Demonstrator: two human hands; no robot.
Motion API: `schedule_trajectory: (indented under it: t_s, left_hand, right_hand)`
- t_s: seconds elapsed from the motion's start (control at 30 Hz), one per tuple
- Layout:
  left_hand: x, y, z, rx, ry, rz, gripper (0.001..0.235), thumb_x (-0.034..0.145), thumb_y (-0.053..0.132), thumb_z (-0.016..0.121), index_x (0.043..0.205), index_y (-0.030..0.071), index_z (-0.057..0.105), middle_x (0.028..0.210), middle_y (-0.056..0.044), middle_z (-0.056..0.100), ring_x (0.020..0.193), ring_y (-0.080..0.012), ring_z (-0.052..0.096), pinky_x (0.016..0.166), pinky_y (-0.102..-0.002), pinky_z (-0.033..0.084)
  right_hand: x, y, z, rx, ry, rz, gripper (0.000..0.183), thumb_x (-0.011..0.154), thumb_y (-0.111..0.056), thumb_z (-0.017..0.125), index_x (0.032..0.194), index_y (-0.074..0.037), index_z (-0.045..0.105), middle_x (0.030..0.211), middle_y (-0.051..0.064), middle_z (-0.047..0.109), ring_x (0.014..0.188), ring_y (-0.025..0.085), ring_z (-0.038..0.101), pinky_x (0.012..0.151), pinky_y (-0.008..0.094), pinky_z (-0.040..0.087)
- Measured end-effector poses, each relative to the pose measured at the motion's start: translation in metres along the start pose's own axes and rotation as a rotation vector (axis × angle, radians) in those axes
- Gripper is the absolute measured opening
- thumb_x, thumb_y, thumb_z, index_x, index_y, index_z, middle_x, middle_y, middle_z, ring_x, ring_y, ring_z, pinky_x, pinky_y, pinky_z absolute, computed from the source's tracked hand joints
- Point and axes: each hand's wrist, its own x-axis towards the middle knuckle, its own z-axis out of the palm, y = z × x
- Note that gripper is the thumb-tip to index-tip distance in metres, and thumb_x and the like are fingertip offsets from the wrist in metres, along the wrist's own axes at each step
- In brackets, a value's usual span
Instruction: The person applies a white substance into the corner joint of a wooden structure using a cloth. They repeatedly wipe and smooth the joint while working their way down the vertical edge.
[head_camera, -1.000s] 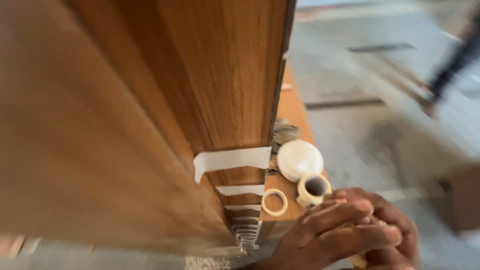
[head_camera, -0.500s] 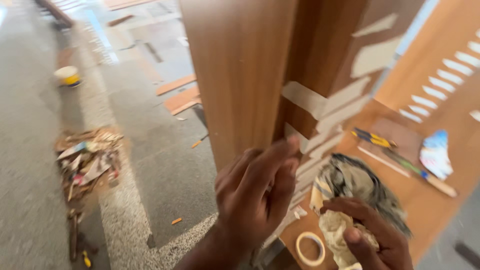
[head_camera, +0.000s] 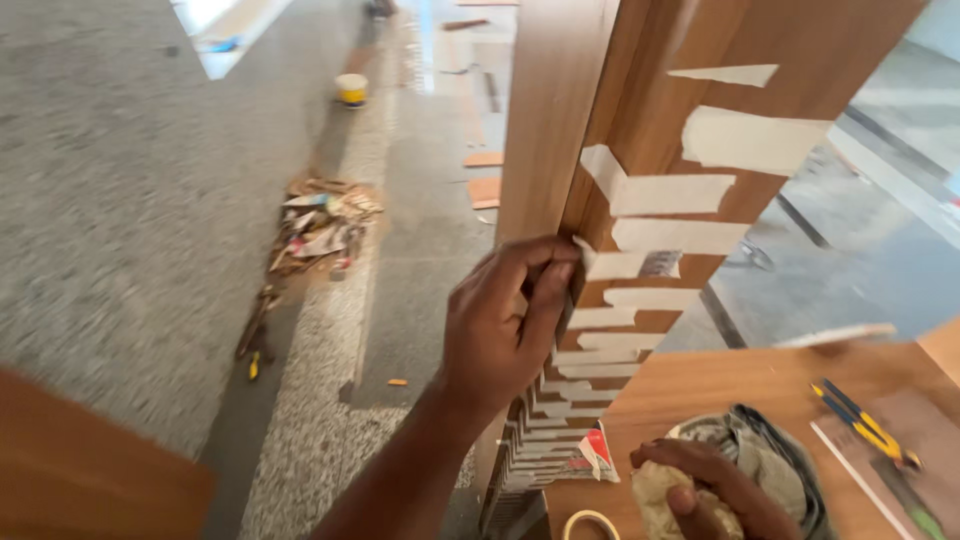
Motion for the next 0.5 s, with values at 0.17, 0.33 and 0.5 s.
schedule_trajectory:
  t_s: [0.17,0.33,0.5]
  left_hand:
    - [-0.004,0.010,-0.003,0.369,0.119,0.167,0.015,0.106,0.009,0.063,0.121,0.008,0.064,0.103,-0.009,0.071,0.091,-0.0256,0.072,0.078,-0.036,0.057]
    - [-0.006,0.013,-0.008,0.293,-0.033,0.070,0.015,0.093,0.009,0.067,0.106,0.006,0.060,0.096,-0.009,0.063,0.083,-0.0212,0.065,0.070,-0.035,0.057]
    - [-0.013,0.029,-0.015,0.067,-0.211,0.193,0.016,0.089,0.009,0.069,0.102,0.008,0.059,0.090,-0.004,0.059,0.085,-0.0165,0.060,0.078,-0.038,0.054]
  right_hand:
    - [-0.003,-0.023,-0.019,0.211,-0.013,-0.098,0.039,0.093,-0.026,0.066,0.119,0.002,0.074,0.103,0.013,0.079,0.101,0.023,0.079,0.100,0.038,0.055]
    - [0.014,-0.067,-0.034,0.370,-0.020,-0.106,0.031,0.095,-0.008,0.061,0.123,0.005,0.067,0.111,0.016,0.079,0.110,0.024,0.074,0.100,0.036,0.055]
    - [0.040,-0.099,-0.029,0.248,0.038,-0.264,0.029,0.098,-0.004,0.058,0.126,0.002,0.066,0.121,0.015,0.072,0.110,0.020,0.073,0.099,0.033,0.055]
